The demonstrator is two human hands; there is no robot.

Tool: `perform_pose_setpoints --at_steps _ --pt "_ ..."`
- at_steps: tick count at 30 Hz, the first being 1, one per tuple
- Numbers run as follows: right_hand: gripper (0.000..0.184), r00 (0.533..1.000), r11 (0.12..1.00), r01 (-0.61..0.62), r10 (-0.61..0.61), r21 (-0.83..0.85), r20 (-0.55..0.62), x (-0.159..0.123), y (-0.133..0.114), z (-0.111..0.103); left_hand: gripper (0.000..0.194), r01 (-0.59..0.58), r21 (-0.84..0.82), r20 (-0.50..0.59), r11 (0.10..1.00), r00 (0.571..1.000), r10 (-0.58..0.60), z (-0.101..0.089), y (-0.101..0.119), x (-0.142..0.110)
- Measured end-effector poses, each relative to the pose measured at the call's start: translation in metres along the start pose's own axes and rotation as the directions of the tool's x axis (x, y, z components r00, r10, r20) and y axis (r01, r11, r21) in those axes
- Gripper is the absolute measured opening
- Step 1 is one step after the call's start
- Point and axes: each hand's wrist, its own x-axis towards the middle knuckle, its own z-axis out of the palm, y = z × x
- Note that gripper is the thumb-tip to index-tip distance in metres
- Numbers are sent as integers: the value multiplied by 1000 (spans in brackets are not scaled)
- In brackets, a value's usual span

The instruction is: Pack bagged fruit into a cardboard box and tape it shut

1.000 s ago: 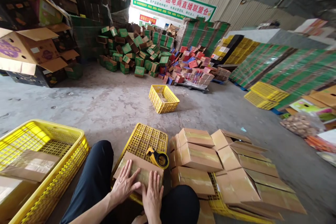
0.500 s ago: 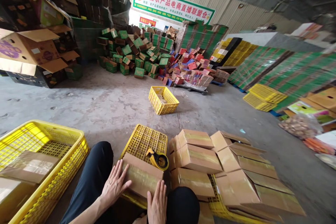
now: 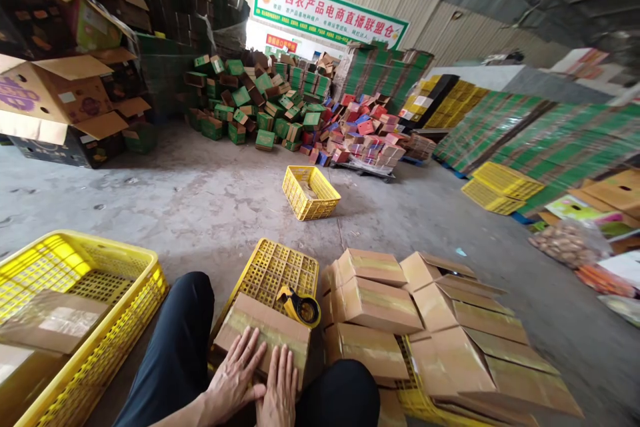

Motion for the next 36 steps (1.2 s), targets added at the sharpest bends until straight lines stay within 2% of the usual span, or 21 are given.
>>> perform_pose_setpoints --at_steps 4,9,15,21,25,27,29,31,36 --pt "89 1000 1000 -15 15 -3 -15 -1 -10 -9 87 -18 -15 33 1000 999 18 -6 1 1" --pt "79 996 999 40 -41 8 80 12 -18 -17 86 -16 -38 78 999 997 19 -12 -12 2" --pt "76 986 991 130 -131 14 104 35 -28 -22 81 5 -61 74 998 997 -1 -2 -37 0" --pt "78 990 995 105 -104 1 98 38 -33 -23 79 66 -53 71 996 996 -62 5 -38 -3" --pt "75 985 994 112 -113 15 132 39 -37 -29 71 88 -146 158 985 985 -65 4 -46 1" --pt "74 979 996 90 -94 27 183 45 -44 -39 61 173 -167 222 971 966 -134 3 -52 7" --pt "72 969 997 66 -75 46 235 56 -55 -51 61 229 -165 262 959 948 -181 3 -59 11" --pt "70 948 991 102 -124 87 293 67 -68 -63 62 254 -184 280 950 940 -197 0 -65 13" --pt "74 914 987 103 -141 120 381 86 -91 -81 51 312 -309 381 898 906 -184 -22 -87 23"
